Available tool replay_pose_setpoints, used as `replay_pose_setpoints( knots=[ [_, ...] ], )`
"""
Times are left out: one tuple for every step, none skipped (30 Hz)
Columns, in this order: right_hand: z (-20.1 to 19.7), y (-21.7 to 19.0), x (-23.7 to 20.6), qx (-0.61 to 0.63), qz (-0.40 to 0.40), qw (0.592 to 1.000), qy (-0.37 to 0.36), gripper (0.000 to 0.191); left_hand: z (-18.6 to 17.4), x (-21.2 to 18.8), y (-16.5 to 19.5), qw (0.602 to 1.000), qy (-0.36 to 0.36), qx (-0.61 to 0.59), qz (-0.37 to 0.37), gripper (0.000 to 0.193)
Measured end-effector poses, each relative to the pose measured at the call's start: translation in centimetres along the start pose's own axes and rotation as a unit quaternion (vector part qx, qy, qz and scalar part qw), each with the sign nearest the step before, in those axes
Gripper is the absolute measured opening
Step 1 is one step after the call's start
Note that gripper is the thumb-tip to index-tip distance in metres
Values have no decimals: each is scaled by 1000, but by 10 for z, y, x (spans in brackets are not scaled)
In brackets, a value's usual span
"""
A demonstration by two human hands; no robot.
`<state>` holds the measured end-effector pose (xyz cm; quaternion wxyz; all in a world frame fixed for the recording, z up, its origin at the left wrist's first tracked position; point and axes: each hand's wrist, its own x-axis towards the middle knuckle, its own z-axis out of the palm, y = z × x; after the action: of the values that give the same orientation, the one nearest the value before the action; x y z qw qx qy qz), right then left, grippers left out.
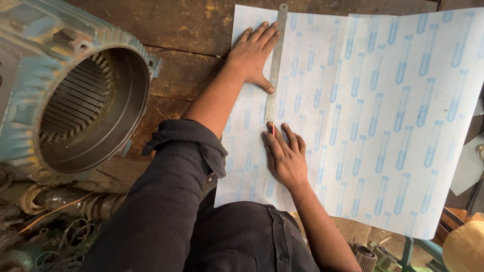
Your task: The person lays a large printed paper sheet on a wooden workbench, places a steel ruler across it, and draws straight pencil lines along the ruler edge. They reposition the ruler and the paper repeatedly to mark several parallel lines across the sheet.
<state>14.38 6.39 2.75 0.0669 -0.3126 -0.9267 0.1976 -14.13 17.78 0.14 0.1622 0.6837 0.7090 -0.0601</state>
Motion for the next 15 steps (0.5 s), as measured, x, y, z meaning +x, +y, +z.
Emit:
replay_pose_setpoints(
  knots=[
    [0, 0, 0, 1, 2, 1000, 0, 38, -1, 0, 0, 1000, -2, -2, -1, 160],
    [1, 0, 1, -2, 4, 1000, -4, 39, -2, -1, 0, 1000, 0, -3, 0, 160],
    [1, 0, 1, -4, 5, 1000, -8, 41, -2, -1, 0, 1000, 2, -5, 0, 160],
    [1, 0, 0, -7, 7, 1000, -12, 42, -2, -2, 0, 1000, 3, -7, 2, 159],
    [2, 0, 0, -9, 7, 1000, -13, 44, -2, -2, 1, 1000, 3, -8, 2, 159],
    [2, 1, 0, -12, 6, 1000, -13, 45, -2, -2, 0, 1000, 5, -8, 1, 159],
    [2, 1, -1, -15, 5, 1000, -14, 47, -1, -2, 0, 1000, 5, -8, 1, 159],
    [2, 2, -1, -9, 4, 1000, -7, 48, 0, -2, 0, 1000, 8, -7, 4, 159],
    [2, 2, -1, -3, 2, 1000, -1, 49, 1, -1, 0, 1000, 10, -6, 6, 159],
    [2, 2, 0, 3, 0, 1000, 7, 50, 2, 0, -1, 1000, 13, -5, 8, 159],
    [2, 3, 2, 47, 23, 998, 31, 50, 2, 2, -1, 1000, 17, 0, 8, 158],
    [2, 3, 7, 92, 46, 993, 54, 50, 3, 3, -1, 1000, 20, 6, 7, 158],
    [1, 4, 11, 136, 71, 985, 75, 50, 4, 4, 1, 1000, 22, 9, 7, 158],
    [0, 6, 18, 172, 97, 977, 82, 47, 5, 5, 4, 999, 12, 31, -1, 159],
    [-2, 10, 30, 207, 123, 966, 90, 45, 4, 8, 7, 999, 3, 53, -9, 159]
  ],
)
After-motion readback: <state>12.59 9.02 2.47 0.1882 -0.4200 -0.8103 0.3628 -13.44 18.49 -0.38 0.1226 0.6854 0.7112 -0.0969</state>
